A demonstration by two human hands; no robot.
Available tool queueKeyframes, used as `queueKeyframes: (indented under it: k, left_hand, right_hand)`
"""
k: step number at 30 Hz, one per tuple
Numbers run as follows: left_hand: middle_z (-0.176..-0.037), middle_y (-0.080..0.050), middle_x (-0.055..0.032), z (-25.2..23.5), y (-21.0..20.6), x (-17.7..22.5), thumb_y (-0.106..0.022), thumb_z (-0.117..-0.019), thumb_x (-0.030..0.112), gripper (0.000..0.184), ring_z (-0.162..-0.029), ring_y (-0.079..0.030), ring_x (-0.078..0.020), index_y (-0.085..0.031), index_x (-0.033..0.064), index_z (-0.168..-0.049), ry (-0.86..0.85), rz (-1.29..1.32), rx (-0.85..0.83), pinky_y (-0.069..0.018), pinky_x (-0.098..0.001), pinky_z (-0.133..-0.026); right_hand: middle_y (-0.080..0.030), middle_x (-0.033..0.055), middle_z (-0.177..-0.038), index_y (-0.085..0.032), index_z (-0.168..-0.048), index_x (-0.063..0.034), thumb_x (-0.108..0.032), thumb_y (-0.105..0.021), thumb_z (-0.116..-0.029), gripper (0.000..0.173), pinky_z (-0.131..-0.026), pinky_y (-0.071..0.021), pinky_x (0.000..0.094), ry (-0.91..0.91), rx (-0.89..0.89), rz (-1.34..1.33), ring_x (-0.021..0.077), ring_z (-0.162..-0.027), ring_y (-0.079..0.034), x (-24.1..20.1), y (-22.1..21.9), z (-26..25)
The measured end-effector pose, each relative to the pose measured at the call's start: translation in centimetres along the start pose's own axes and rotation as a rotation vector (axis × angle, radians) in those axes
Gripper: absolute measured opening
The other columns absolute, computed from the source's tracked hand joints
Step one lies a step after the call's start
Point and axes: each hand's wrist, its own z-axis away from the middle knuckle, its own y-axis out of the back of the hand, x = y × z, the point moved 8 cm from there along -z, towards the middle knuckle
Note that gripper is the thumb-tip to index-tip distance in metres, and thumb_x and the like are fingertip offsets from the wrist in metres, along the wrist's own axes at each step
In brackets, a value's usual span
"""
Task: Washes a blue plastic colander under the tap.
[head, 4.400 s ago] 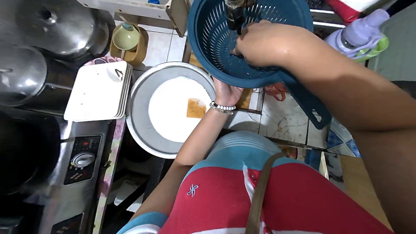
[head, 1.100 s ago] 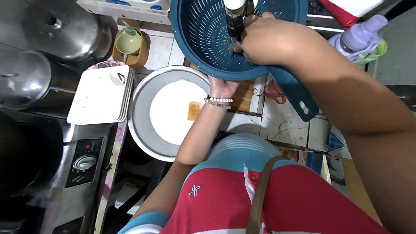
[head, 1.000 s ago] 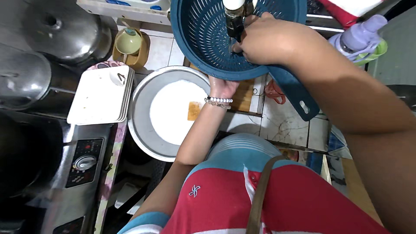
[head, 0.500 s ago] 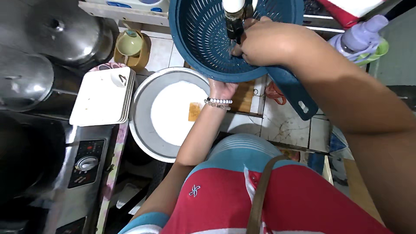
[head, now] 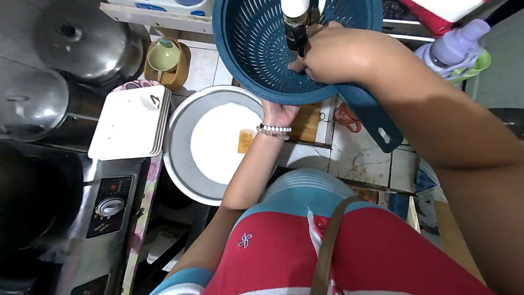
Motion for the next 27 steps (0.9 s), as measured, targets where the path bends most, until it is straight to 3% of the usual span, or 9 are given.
queueKeyframes:
  k: [5,9,11,14,17,19,21,24,27]
  left_hand:
    - [-0.096,-0.071,-0.0034,-0.1,0.1,-0.4,-0.012,-0.1060,0.059,0.062,-0.090,-0.071,-0.0156,-0.059,0.0185,-0.109,0.027,0.052,-0.028,-0.0601,-0.0343,-0.074]
    - [-0.105,-0.069,-0.0036,0.1,0.6,-0.4,-0.008,-0.1027,0.065,0.068,-0.101,-0.068,-0.0188,-0.057,0.0204,-0.116,0.029,0.091,0.008,-0.0577,-0.0411,-0.083]
    - [-0.100,-0.070,-0.0022,0.1,1.2,0.0,-0.006,-0.1060,0.057,0.065,-0.098,-0.068,-0.0164,-0.058,0.0200,-0.113,-0.006,0.089,-0.006,-0.0572,-0.0377,-0.085]
    - [-0.095,-0.068,0.0008,-1.8,4.7,0.1,-0.014,-0.1117,0.028,0.047,-0.092,-0.066,-0.0083,-0.059,0.0151,-0.110,-0.126,-0.010,-0.164,-0.0551,-0.0273,-0.083]
    - [-0.096,-0.063,-0.0007,-2.6,7.1,-0.4,-0.031,-0.1086,0.006,0.026,-0.090,-0.060,-0.0063,-0.057,0.0082,-0.113,-0.125,-0.098,-0.114,-0.0519,-0.0232,-0.083]
    - [-0.093,-0.062,-0.0012,-2.4,7.8,-1.1,-0.029,-0.1089,0.007,0.027,-0.086,-0.059,-0.0066,-0.056,0.0080,-0.109,-0.079,-0.081,-0.025,-0.0516,-0.0229,-0.080]
    - [-0.091,-0.060,-0.0024,-2.4,8.1,-1.8,-0.025,-0.1105,0.013,0.032,-0.084,-0.058,-0.0075,-0.055,0.0065,-0.108,-0.042,-0.001,0.005,-0.0512,-0.0230,-0.078]
    - [-0.092,-0.058,-0.0046,-2.2,8.0,-1.9,-0.026,-0.1094,0.007,0.029,-0.084,-0.056,-0.0073,-0.055,0.0025,-0.109,-0.057,-0.016,-0.014,-0.0498,-0.0206,-0.077]
    - [-0.098,-0.062,-0.0030,-0.7,4.0,-0.6,-0.022,-0.1104,0.009,0.035,-0.093,-0.060,-0.0057,-0.057,0.0046,-0.116,-0.134,-0.066,-0.108,-0.0504,-0.0208,-0.086]
  right_hand:
    - [-0.062,0.0288,-0.126,-0.061,-0.136,0.0005,-0.010,-0.043,-0.1088,0.035,-0.105,-0.0350,0.0650,0.030,0.059,-0.021,0.0485,-0.131,-0.050,0.0,0.0,0.1]
    - [-0.066,0.0268,-0.120,-0.069,-0.119,0.0033,-0.009,-0.047,-0.1065,0.028,-0.104,-0.0336,0.0663,0.001,0.117,-0.069,0.0464,-0.127,-0.054,0.3,0.0,0.9]
    - [-0.066,0.0267,-0.123,-0.071,-0.114,0.0035,-0.011,-0.050,-0.1043,0.027,-0.104,-0.0323,0.0685,-0.053,0.213,-0.101,0.0474,-0.126,-0.054,1.0,0.4,2.0]
    - [-0.048,0.0296,-0.150,-0.068,-0.128,-0.0006,-0.024,-0.056,-0.1017,0.037,-0.105,-0.0294,0.0721,-0.123,0.584,-0.190,0.0529,-0.139,-0.040,2.2,1.2,5.4]
    - [-0.023,0.0332,-0.163,-0.041,-0.157,-0.0091,-0.056,-0.062,-0.0937,0.082,-0.110,-0.0292,0.0708,-0.307,0.940,-0.373,0.0556,-0.145,-0.027,3.3,-0.5,9.2]
    - [-0.011,0.0305,-0.167,-0.007,-0.165,-0.0037,-0.067,-0.074,-0.0794,0.126,-0.114,-0.0386,0.0562,-0.375,0.947,-0.752,0.0417,-0.149,-0.032,4.0,-4.9,9.5]
    - [-0.039,0.0205,-0.157,0.002,-0.164,-0.0090,-0.058,-0.086,-0.0717,0.137,-0.096,-0.0585,0.0438,-0.370,0.799,-1.180,0.0218,-0.124,-0.062,4.4,-10.5,8.0]
    - [-0.069,0.0086,-0.111,-0.036,-0.146,-0.0015,-0.033,-0.078,-0.0876,0.078,-0.074,-0.0640,0.0309,-0.165,0.499,-1.509,0.0127,-0.083,-0.072,3.1,-14.5,6.0]
    - [-0.067,0.0008,-0.083,-0.052,-0.125,0.0009,-0.022,-0.064,-0.0984,0.037,-0.060,-0.0585,0.0229,-0.066,0.515,-1.502,0.0057,-0.064,-0.065,2.7,-14.3,5.6]
